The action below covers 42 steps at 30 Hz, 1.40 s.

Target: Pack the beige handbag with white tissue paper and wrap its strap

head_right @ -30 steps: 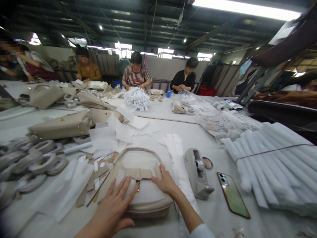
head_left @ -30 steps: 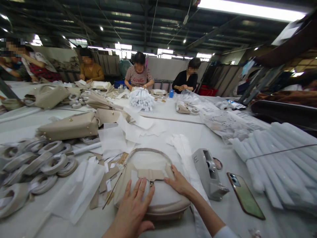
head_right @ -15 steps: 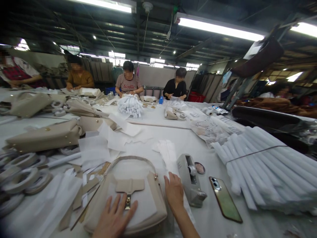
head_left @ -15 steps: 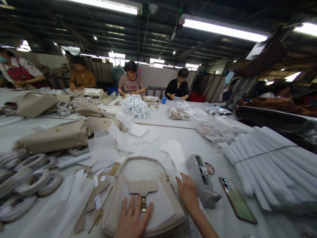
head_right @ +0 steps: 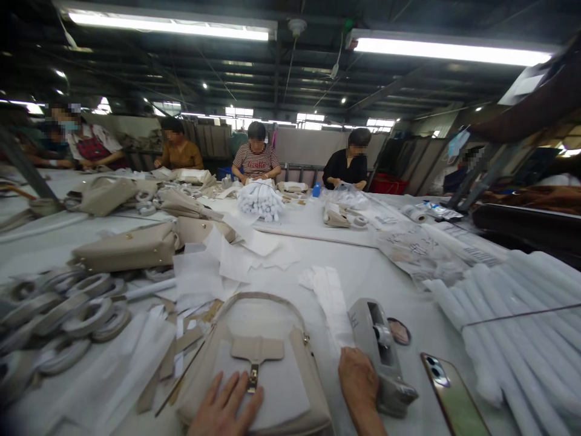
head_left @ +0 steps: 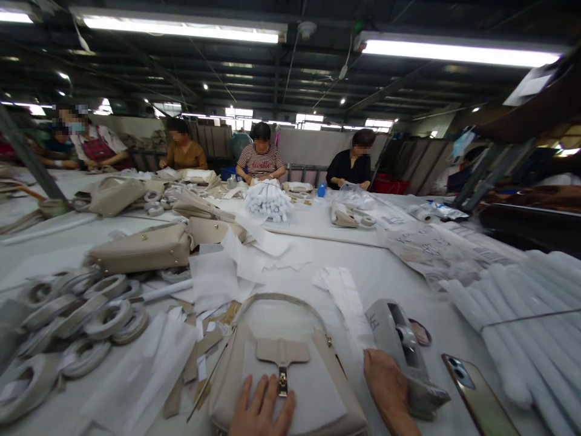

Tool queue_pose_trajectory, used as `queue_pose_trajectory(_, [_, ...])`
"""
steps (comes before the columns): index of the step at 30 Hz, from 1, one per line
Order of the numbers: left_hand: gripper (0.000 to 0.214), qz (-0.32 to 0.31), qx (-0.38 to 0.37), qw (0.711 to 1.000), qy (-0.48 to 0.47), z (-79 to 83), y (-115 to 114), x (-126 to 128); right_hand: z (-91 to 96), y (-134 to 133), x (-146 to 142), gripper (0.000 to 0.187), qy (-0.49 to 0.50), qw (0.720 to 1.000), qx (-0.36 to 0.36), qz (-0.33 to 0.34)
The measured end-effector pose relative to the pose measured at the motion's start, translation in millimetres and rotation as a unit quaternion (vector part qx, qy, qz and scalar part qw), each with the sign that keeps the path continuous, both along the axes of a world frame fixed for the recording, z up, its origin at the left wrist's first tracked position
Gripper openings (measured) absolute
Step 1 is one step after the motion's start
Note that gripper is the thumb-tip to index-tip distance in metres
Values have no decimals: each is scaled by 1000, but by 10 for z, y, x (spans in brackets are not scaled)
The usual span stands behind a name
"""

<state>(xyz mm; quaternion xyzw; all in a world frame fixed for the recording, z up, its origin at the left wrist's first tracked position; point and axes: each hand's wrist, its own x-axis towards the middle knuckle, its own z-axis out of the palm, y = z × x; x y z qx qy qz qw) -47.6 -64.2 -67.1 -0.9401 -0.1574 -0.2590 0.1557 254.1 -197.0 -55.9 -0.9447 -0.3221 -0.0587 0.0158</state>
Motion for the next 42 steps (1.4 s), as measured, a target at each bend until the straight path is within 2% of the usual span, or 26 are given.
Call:
queue_pose_trajectory(4, [35,11,-49,998,27,151,-75,-22,40,9,32,30,64,997,41,-20])
queue_pose_trajectory(9, [43,-33,-155,972,174,329,0,-16,86,1,22,36,79,986,136,63])
queue_pose_trajectory(14, [61,-39,-231,956,177,556,259,-78,259,-26,-154,31,84,978,153,116])
queue_pose_trajectory(17, [58,-40,-301,944,132,772,479,-125,383,-37,-377,34,118,973,132,149])
queue_pose_trajectory(19, [49,-32,-339,935,95,941,595,-132,388,-39,-591,34,139,969,105,174])
queue_pose_trajectory(22, [39,8,-352,933,68,1179,672,-99,239,-37,-999,31,167,958,59,224])
queue_pose_trajectory(25, [35,27,-350,933,79,1331,657,-32,44,-52,-1397,22,209,939,-31,271])
queue_pose_trajectory(27, [35,29,-346,933,97,1372,626,20,-1,-79,-1558,15,257,919,-52,293])
queue_pose_trajectory(29, [35,29,-340,932,119,1376,590,74,45,-100,-1587,26,293,911,4,290])
queue_pose_trajectory(32, [36,25,-331,931,152,1359,536,155,183,-62,-1419,39,296,914,122,249])
queue_pose_trajectory(34, [37,17,-323,931,168,1356,506,207,239,26,-1260,35,291,910,147,257])
queue_pose_trajectory(36, [38,9,-318,932,175,1365,492,253,243,136,-1143,36,285,907,137,277])
queue_pose_trajectory(38, [37,11,-319,931,176,1380,500,290,216,222,-1104,40,270,916,117,271])
queue_pose_trajectory(42, [34,33,-330,928,172,1409,568,320,180,189,-1214,31,265,921,63,278])
